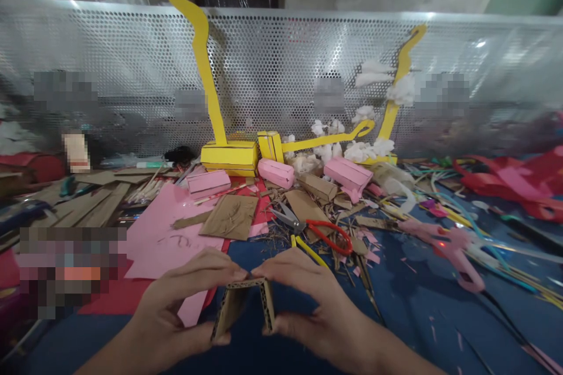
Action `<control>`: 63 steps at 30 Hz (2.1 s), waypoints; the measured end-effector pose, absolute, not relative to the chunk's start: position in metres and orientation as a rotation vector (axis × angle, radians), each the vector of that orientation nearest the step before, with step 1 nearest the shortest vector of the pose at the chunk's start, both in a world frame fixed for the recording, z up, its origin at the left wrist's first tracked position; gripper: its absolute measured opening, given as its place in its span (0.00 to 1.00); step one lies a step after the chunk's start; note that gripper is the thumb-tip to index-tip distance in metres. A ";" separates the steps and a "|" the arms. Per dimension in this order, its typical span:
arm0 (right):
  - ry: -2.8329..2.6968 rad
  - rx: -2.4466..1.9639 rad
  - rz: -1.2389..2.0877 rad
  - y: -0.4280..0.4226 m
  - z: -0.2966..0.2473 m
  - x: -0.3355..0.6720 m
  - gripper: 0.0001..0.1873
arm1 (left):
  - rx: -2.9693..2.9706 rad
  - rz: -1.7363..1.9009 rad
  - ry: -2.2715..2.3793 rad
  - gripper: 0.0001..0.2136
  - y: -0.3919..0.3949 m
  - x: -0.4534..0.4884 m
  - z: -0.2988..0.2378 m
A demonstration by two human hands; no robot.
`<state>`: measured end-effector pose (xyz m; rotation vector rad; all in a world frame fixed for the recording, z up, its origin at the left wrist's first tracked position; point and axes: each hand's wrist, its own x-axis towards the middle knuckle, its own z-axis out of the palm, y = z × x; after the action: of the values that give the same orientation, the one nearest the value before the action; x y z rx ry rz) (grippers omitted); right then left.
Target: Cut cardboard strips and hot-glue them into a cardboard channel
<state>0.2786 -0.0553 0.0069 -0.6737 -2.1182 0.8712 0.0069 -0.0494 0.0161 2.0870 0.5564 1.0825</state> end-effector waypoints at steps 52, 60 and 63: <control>-1.614 -0.897 1.403 -0.045 0.003 0.266 0.20 | 1.365 0.841 0.723 0.14 -0.037 0.022 -0.006; -1.599 -0.938 1.387 -0.046 0.006 0.263 0.22 | 1.401 0.820 0.691 0.13 -0.036 0.023 -0.006; -1.584 -0.914 1.405 -0.047 0.006 0.264 0.22 | 1.413 0.829 0.676 0.15 -0.037 0.022 -0.006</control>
<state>0.2637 -0.0471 0.0062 -0.9142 -1.5843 1.4051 0.0224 -0.0366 -0.0063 1.4132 0.6765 0.8291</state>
